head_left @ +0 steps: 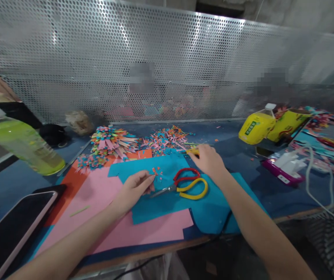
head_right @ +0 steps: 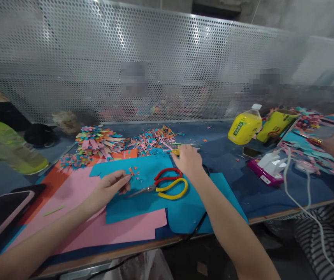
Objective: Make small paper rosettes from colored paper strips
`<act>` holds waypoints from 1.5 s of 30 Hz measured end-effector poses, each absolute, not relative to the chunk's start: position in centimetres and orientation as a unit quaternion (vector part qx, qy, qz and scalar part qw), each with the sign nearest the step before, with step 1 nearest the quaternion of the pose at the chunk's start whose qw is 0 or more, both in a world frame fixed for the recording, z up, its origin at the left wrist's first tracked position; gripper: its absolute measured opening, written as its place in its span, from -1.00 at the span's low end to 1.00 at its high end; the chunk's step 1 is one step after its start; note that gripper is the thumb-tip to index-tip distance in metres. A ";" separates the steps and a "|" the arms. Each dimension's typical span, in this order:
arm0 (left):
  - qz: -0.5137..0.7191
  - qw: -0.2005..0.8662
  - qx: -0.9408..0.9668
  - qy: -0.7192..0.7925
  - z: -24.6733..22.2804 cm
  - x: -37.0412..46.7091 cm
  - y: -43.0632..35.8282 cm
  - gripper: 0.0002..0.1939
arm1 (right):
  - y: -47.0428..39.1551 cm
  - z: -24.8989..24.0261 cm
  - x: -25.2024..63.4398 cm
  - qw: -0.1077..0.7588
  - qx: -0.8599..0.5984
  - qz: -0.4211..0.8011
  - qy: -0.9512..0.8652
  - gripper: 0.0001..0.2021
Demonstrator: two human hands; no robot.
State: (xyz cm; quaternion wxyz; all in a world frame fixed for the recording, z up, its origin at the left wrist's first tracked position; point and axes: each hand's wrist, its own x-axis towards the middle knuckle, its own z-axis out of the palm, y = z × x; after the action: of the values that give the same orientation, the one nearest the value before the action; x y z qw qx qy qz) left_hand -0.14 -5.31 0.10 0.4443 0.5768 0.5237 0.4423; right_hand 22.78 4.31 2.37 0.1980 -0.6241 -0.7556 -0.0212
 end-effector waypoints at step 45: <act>0.556 0.498 0.426 0.511 -1.3 -1.3 -4.4 -0.69 | 1.3 2.4 21.6 0.353 -0.336 -0.325 -0.810 -0.69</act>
State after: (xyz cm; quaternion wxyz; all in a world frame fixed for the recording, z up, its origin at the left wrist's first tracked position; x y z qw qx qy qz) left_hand -1.34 -4.36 -1.29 0.4984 0.4258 0.5108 0.5561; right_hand 21.59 1.29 2.45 0.3533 -0.3364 -0.8101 -0.3251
